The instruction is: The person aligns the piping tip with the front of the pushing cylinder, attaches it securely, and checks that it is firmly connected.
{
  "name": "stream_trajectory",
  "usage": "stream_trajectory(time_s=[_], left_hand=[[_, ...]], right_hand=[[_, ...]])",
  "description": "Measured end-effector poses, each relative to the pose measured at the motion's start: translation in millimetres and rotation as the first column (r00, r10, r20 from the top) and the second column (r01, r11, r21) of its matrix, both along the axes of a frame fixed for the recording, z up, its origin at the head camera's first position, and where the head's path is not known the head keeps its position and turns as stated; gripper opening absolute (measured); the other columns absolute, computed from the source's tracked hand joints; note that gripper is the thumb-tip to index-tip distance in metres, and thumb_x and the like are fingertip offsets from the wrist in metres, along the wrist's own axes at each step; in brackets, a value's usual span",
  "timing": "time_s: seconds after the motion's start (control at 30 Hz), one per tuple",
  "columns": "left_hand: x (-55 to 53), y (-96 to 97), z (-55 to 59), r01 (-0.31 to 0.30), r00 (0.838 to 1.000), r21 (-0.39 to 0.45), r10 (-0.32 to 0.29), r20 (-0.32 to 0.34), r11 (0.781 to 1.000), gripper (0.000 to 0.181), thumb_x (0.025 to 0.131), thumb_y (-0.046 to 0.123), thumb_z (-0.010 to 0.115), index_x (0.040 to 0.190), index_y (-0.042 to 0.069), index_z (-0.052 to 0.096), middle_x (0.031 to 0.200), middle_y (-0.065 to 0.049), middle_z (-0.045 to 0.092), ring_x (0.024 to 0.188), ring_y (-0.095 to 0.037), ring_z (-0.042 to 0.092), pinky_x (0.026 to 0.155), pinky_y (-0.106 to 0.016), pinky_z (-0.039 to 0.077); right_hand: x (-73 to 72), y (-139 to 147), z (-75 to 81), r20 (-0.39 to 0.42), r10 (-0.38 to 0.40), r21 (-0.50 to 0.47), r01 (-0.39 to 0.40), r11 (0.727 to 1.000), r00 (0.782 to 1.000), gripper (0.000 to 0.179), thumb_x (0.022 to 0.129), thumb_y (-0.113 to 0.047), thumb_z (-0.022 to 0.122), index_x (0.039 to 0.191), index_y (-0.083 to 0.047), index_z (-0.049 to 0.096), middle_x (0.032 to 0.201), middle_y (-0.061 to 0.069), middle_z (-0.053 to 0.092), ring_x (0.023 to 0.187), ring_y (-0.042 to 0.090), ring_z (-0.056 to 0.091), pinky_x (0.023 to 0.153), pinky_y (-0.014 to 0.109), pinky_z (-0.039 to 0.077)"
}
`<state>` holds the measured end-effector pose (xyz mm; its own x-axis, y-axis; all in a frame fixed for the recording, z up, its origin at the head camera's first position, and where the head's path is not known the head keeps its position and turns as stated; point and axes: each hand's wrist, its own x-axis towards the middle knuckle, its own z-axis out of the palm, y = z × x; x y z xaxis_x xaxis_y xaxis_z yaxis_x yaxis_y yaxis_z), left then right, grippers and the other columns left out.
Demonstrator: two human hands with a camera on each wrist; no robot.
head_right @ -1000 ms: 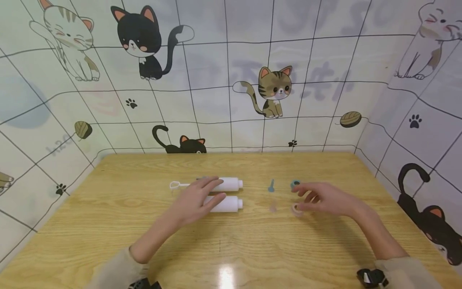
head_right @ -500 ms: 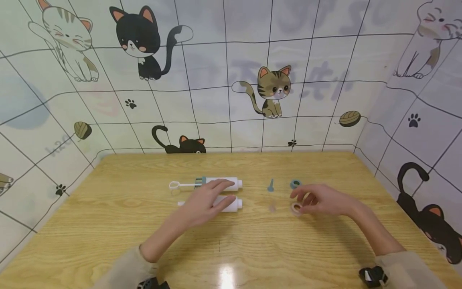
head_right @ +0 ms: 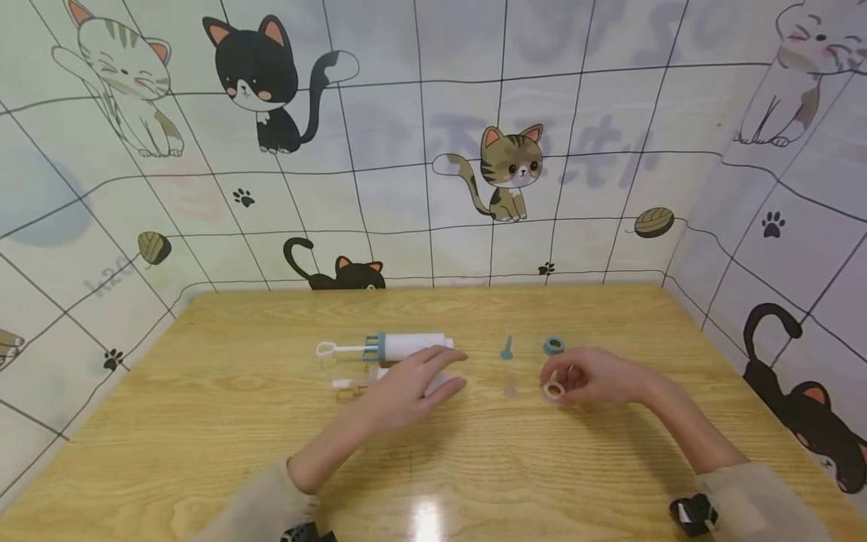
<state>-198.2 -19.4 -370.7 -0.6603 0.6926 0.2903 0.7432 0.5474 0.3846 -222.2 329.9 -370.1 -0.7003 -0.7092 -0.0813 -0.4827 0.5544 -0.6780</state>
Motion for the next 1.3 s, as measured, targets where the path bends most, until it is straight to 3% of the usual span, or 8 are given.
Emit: stream_trajectory(time_s=[0.27, 0.47, 0.73, 0.97, 1.2, 1.3], left_hand=[[0.9, 14.5, -4.5, 0.029, 1.000, -0.026, -0.029, -0.005, 0.999, 0.046, 0.110, 0.037, 0.041, 0.143, 0.007, 0.053, 0.140, -0.007, 0.058, 0.126, -0.019, 0.057, 0.104, -0.029, 0.045], [1.8, 25.5, -10.2, 0.034, 0.998, -0.046, -0.031, 0.060, 0.998, 0.048, 0.110, 0.039, 0.040, 0.145, 0.009, 0.052, 0.143, -0.007, 0.055, 0.130, -0.019, 0.054, 0.106, -0.030, 0.044], [1.1, 39.0, -16.9, 0.044, 0.993, -0.022, -0.041, 0.113, 0.999, 0.045, 0.107, 0.033, 0.051, 0.143, 0.006, 0.052, 0.134, -0.007, 0.060, 0.116, -0.014, 0.060, 0.091, -0.021, 0.050], [-0.5, 51.1, -20.6, 0.013, 0.989, 0.002, -0.013, 0.146, 1.000, 0.041, 0.105, 0.029, 0.056, 0.139, 0.007, 0.055, 0.132, -0.006, 0.061, 0.109, -0.010, 0.062, 0.084, -0.016, 0.049], [-8.0, 62.9, -27.8, -0.011, 0.961, 0.091, -0.015, 0.277, 0.996, 0.039, 0.104, 0.027, 0.058, 0.137, 0.005, 0.056, 0.132, -0.007, 0.061, 0.097, -0.004, 0.063, 0.076, -0.014, 0.049], [-11.2, 68.0, -30.2, -0.019, 0.954, 0.115, -0.016, 0.299, 0.993, 0.039, 0.104, 0.025, 0.059, 0.136, 0.004, 0.056, 0.129, -0.007, 0.063, 0.095, -0.003, 0.063, 0.075, -0.013, 0.049]], right_hand=[[-0.7, -3, 0.7, 0.005, -0.029, 0.034, 0.028, 0.999, 1.000, 0.029, 0.089, -0.017, 0.078, 0.115, -0.012, 0.067, 0.099, 0.001, 0.064, 0.086, 0.012, 0.062, 0.074, 0.028, 0.054], [-2.5, -3, 0.8, -0.005, -0.020, 0.044, 0.021, 0.999, 1.000, 0.028, 0.088, -0.016, 0.079, 0.113, -0.011, 0.067, 0.095, 0.000, 0.063, 0.083, 0.010, 0.061, 0.072, 0.028, 0.054], [-4.1, -1, -0.2, -0.023, -0.006, 0.030, 0.007, 1.000, 1.000, 0.026, 0.089, -0.018, 0.078, 0.111, -0.011, 0.066, 0.091, -0.003, 0.063, 0.080, 0.009, 0.061, 0.070, 0.028, 0.054], [-4.0, 1, 1.7, -0.027, -0.027, 0.023, 0.028, 0.999, 0.999, 0.023, 0.090, -0.013, 0.077, 0.110, -0.012, 0.066, 0.091, 0.000, 0.064, 0.081, 0.009, 0.062, 0.072, 0.028, 0.055], [-2.6, 1, 7.6, -0.057, -0.042, 0.010, 0.043, 0.999, 0.997, 0.024, 0.093, -0.015, 0.075, 0.113, -0.009, 0.065, 0.091, -0.001, 0.065, 0.083, 0.010, 0.063, 0.074, 0.029, 0.056], [-2.3, 0, 8.8, -0.069, -0.045, -0.009, 0.044, 0.999, 0.997, 0.023, 0.094, -0.017, 0.074, 0.113, -0.009, 0.065, 0.091, -0.005, 0.065, 0.083, 0.011, 0.063, 0.074, 0.029, 0.056]])
